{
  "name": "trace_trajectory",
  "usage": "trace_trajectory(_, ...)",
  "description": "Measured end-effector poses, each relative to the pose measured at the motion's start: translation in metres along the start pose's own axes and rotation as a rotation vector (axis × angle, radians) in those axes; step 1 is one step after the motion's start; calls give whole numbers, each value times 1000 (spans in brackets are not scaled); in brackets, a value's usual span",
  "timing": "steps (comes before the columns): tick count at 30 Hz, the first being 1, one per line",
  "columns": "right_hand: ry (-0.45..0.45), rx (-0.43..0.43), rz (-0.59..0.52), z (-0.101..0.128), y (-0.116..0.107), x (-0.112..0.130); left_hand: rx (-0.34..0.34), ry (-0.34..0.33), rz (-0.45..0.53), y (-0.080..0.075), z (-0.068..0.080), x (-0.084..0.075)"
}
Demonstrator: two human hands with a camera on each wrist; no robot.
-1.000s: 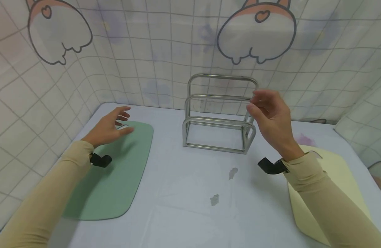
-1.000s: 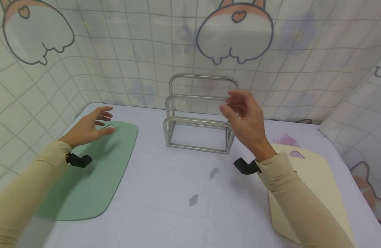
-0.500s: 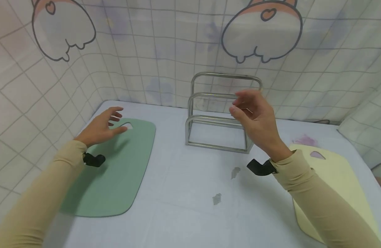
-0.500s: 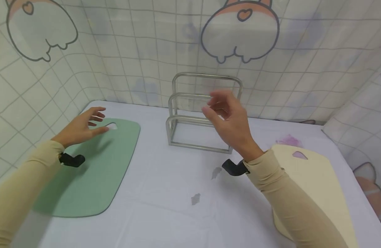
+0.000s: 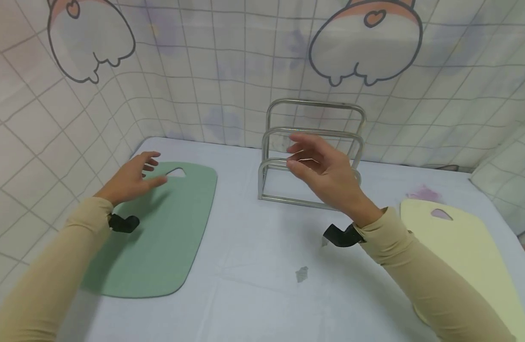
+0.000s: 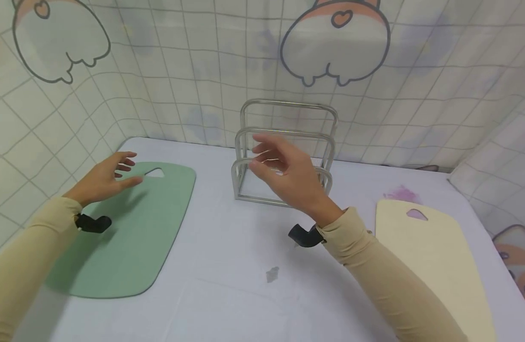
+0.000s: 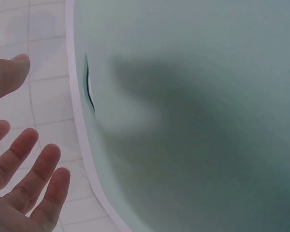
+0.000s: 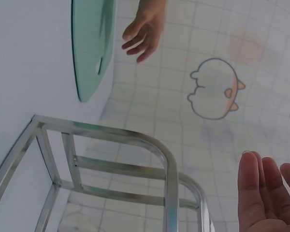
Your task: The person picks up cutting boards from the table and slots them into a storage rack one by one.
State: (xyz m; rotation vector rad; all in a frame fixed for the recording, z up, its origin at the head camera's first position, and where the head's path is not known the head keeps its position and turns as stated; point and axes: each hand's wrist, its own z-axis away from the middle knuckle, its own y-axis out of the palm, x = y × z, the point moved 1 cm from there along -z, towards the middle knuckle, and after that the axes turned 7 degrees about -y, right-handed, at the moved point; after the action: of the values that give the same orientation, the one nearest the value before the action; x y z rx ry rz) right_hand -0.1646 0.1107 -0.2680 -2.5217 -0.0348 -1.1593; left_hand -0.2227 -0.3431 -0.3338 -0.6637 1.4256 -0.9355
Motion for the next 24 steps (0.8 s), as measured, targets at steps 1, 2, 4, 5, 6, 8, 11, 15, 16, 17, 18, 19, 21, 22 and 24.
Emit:
trace_trajectory(1,10,10,-20,0,3,0,2,-2,-3,0,0,2)
trace_trajectory(2,18,23,-27,0,6,0,3,-4,-4,0,1,4)
trace_trajectory(4,38,43,-33,0,11,-1,5,-2,-12,0,2,7)
trace_trajectory(5,46,55,-29,0,14,-2,7,-1,-17,0,2,9)
trace_trajectory(6,54,67,-23,0,16,-2,10,-2,-25,0,2,10)
trace_trajectory(8,70,88,-7,0,21,-3,17,-6,-36,0,3,12)
trace_trajectory(11,90,112,3,0,28,-5,27,-16,-45,-1,4,15)
trace_trajectory(15,115,137,-23,-1,38,-6,31,-29,-53,-1,5,19)
trace_trajectory(16,126,142,-30,-1,40,-7,32,-31,-55,-1,5,19)
trace_trajectory(17,133,148,-39,0,43,-8,34,-36,-57,-1,5,20)
trace_trajectory(18,141,154,-40,0,46,-8,35,-42,-59,-1,5,21)
trace_trajectory(19,153,160,-39,0,48,-9,37,-48,-61,-1,5,22)
trace_trajectory(21,180,173,-44,0,54,-11,41,-60,-68,-1,5,24)
trace_trajectory(22,194,181,-46,0,58,-12,43,-67,-69,-1,5,26)
trace_trajectory(24,225,196,-47,1,64,-14,45,-78,-72,-1,6,28)
